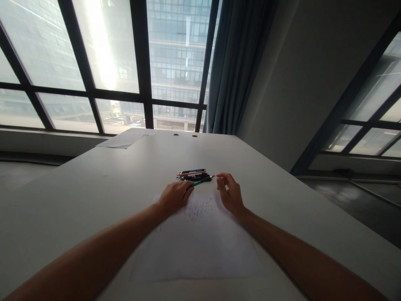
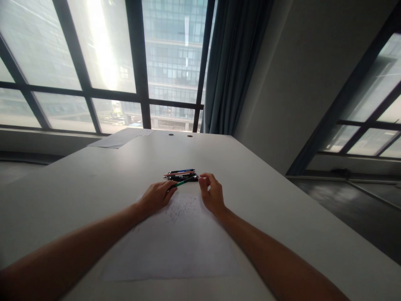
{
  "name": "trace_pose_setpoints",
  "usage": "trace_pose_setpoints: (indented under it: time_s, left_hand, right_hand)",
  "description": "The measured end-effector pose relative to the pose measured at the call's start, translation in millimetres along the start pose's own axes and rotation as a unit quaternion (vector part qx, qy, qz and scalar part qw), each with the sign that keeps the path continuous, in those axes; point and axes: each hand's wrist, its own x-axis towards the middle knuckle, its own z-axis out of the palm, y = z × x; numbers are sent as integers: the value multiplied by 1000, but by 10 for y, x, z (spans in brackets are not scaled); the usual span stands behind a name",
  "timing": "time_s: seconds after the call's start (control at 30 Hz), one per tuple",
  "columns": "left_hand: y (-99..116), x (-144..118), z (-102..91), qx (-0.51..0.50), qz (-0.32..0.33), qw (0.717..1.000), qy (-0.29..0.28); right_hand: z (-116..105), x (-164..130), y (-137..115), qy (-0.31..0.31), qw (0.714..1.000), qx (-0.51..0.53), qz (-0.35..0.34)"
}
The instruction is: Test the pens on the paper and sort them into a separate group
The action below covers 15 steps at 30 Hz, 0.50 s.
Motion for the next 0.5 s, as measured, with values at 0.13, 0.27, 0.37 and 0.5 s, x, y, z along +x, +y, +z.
trace_pose_setpoints:
  time_s: [0.13, 0.27, 0.37, 0.5]
  left_hand:
    - [25, -9, 10, -9, -23, 999, -31]
    - [71, -25, -10, -84, 50, 994, -39]
    - [72, -21, -60, -146, 77, 984, -64]
    - [41, -6, -109, -178, 30, 980, -79]
  right_hand:
    - [-35, -6, -159, -52, 983, -88, -150]
    - [-20, -13, -302, -143, 932, -162, -292]
    - [7, -3, -223, -220, 911, -133, -321]
    - [-31, 42, -47, -190, 932, -152, -269]
